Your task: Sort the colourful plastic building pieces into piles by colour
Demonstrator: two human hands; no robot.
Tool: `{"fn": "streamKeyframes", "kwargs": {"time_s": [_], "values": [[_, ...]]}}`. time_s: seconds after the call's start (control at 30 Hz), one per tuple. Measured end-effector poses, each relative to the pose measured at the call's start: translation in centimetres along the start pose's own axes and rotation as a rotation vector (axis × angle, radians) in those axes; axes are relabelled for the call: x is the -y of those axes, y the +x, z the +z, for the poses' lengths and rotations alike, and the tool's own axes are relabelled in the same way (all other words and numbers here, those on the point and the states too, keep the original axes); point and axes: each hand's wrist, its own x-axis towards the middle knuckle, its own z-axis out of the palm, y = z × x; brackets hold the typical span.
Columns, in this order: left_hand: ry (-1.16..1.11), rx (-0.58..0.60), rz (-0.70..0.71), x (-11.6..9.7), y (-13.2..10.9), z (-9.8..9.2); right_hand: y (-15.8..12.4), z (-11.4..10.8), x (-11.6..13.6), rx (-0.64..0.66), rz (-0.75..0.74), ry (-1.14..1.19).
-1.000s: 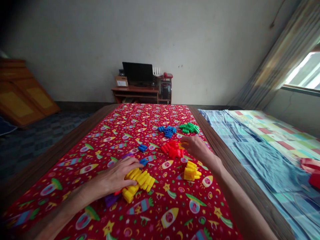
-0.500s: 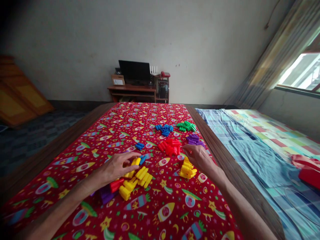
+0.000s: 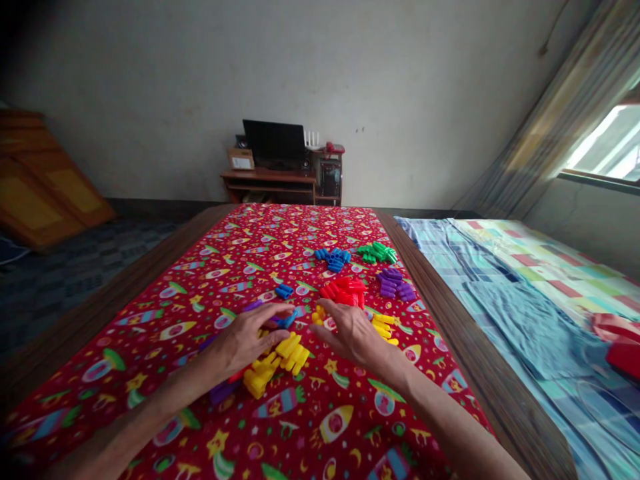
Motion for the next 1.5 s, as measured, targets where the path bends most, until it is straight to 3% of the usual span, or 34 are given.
{"fn": "streamKeyframes", "kwargs": {"time_s": [0.13, 0.3, 0.4, 0.5, 0.67, 0.83, 1.0, 1.1, 1.2, 1.3, 1.37, 1.43, 1.5], "values": [[0.272, 0.129, 0.292, 1.4, -1.4, 1.0, -3.4, -1.2, -3.8, 0.033, 0.034, -0.062], [0.292, 0.147, 0.408, 2.7, -2.2, 2.0, -5.8, -1.4, -5.4, -0.035, 0.063, -0.151], [0.272, 0.178, 0.324, 2.2, -1.6, 1.8, -6.8, -1.3, -5.6, -0.113, 0.108, -0.251], [0.282, 0.179, 0.174, 1.3, -0.8, 1.5, -7.8, -1.4, -5.7, -0.094, 0.166, -0.342], [0.168, 0.117, 0.026, 0.0, 0.0, 1.0, -8.4, -1.5, -5.7, -0.171, 0.173, -0.341], [-0.138, -0.027, -0.087, -0.8, 0.6, 0.7, -5.5, -1.5, -2.3, -0.211, 0.122, -0.133], [-0.358, -0.105, -0.234, -1.4, 0.4, 1.1, -1.3, -0.2, 2.8, -0.032, -0.022, 0.115], [-0.365, -0.077, -0.243, -1.7, 0.2, 1.2, 0.0, 1.3, 3.6, -0.024, -0.056, 0.158], [-0.282, -0.068, -0.172, -1.8, 0.3, 0.7, -0.1, 1.8, 2.3, -0.109, 0.020, 0.122], [-0.065, -0.065, -0.045, -1.5, 0.2, 0.0, -1.1, 0.5, -0.1, -0.155, 0.158, 0.043], [0.100, 0.036, 0.038, -1.0, -0.4, -0.1, -2.0, -1.0, -1.8, -0.106, 0.193, -0.024], [0.242, 0.157, 0.116, -0.4, -1.4, 0.1, -3.0, -2.3, -3.1, -0.021, 0.155, -0.107], [0.359, 0.206, 0.180, 0.2, -2.6, 0.7, -4.0, -3.0, -4.0, 0.066, 0.102, -0.183]]}}
